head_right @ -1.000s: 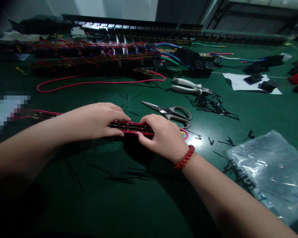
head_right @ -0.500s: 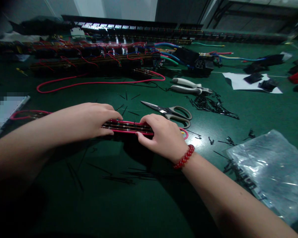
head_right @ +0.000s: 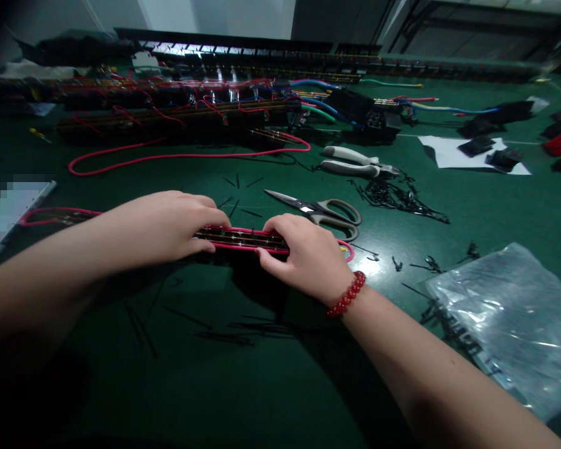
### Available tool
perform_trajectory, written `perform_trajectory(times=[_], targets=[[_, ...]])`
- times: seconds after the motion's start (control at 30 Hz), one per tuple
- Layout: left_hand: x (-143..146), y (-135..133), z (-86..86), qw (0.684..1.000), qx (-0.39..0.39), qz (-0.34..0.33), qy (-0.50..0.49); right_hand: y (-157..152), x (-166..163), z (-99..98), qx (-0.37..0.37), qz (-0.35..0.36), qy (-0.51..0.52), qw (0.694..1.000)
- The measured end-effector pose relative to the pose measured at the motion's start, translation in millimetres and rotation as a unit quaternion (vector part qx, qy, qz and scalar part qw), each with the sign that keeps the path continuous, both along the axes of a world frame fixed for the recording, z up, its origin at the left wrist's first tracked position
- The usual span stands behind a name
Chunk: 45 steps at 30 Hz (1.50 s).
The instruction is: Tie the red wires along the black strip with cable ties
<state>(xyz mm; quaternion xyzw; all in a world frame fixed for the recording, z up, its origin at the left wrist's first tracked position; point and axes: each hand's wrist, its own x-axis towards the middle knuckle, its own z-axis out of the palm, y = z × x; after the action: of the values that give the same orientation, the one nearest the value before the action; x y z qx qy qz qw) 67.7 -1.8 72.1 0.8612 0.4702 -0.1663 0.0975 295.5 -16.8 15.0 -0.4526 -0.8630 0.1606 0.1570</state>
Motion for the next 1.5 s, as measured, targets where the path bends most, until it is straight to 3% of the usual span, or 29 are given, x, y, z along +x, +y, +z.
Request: perform_trajectory(times=[1.5], targets=[[-1.5, -1.0, -0.3, 0.999, 0.021, -0.023, -0.006, 0.6, 0.5, 2.7, -0.009, 0.012, 0.011, 1.000]])
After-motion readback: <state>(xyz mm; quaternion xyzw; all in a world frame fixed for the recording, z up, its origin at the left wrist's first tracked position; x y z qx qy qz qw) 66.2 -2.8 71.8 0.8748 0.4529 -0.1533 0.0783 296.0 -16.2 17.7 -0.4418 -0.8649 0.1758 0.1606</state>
